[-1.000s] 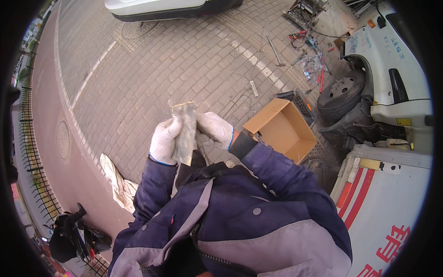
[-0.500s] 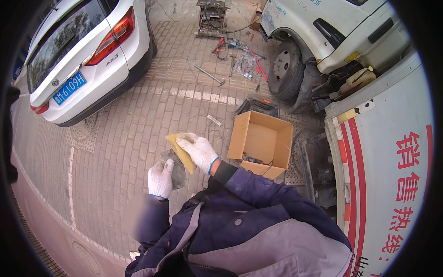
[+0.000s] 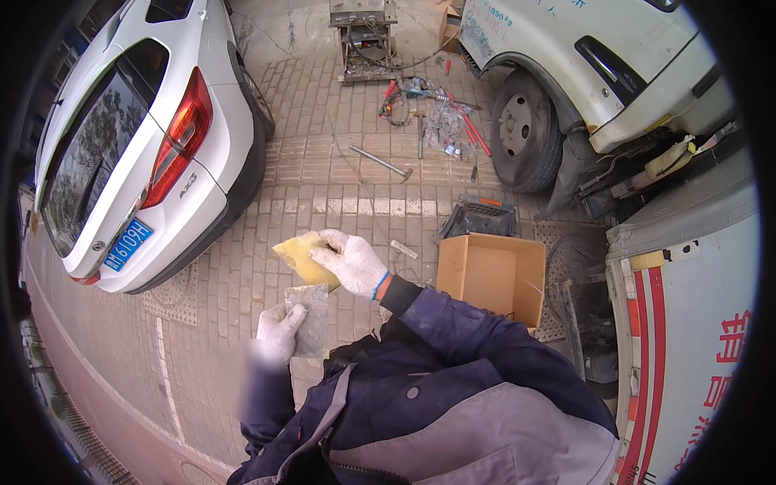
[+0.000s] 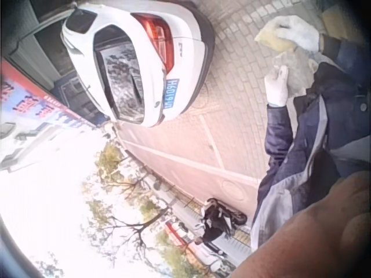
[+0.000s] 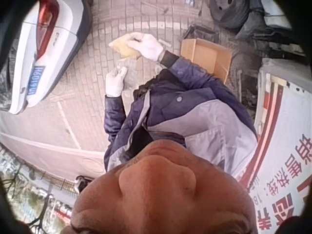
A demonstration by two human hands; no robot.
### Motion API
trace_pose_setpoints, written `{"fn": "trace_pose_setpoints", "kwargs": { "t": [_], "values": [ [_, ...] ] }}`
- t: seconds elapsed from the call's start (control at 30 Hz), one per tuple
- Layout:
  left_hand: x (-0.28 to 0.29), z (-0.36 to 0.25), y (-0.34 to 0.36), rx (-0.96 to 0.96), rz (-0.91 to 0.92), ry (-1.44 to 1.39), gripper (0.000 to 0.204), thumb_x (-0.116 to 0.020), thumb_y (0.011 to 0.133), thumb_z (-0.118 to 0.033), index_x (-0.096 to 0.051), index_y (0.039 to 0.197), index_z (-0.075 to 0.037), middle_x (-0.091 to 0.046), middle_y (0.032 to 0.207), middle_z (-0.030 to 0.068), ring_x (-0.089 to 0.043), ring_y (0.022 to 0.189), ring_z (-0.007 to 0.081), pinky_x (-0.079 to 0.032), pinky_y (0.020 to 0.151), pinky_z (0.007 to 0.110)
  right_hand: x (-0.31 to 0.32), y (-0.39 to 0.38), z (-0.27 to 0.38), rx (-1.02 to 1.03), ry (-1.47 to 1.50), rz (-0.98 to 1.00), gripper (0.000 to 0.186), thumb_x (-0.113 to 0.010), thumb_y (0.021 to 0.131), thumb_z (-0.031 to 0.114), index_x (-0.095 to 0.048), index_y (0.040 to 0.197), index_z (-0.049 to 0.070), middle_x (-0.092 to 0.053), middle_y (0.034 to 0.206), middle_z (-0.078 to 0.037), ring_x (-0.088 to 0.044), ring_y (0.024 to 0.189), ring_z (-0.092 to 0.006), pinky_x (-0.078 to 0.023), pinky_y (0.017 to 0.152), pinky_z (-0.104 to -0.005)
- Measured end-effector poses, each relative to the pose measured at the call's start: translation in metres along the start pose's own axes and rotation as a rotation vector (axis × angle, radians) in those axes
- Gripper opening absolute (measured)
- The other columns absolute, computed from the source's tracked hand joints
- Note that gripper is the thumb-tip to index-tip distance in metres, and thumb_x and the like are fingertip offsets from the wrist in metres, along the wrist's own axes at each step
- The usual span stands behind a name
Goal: The person applies yellow body filler to the front fairing of a scooter using a spreader, smoothing the material over the surface. Another person crouches nearby and occasionally points at the work area.
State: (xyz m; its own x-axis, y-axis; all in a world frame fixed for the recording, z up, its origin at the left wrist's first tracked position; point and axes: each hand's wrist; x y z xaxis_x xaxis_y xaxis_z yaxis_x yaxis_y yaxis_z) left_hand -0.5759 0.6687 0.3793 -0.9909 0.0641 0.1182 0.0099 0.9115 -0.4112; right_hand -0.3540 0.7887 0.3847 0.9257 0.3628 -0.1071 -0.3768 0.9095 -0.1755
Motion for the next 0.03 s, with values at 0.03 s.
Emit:
{"fn": "trace_pose_setpoints", "kwargs": {
  "t": [0.03],
  "values": [
    [-0.0017,-0.0035,0.0211,-0.003,0.018,-0.103,0.047,-0.076,0.102,-0.034,-0.075,0.125,0.006,-0.078,0.097,0.0088,-0.062,0.095,0.01,-0.054,0.09,0.032,0.0049,0.0133,0.0171,0.028,-0.023,0.087,0.047,-0.075,0.105,0.025,-0.065,0.145,0.001,-0.076,0.134,-0.015,-0.073,0.12,-0.023,-0.055,0.106,-0.0366]
  ]
}}
Point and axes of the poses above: each hand's wrist, its own y-axis towards the middle knuckle, its own x-axis out of the back of the hand, z = x × y
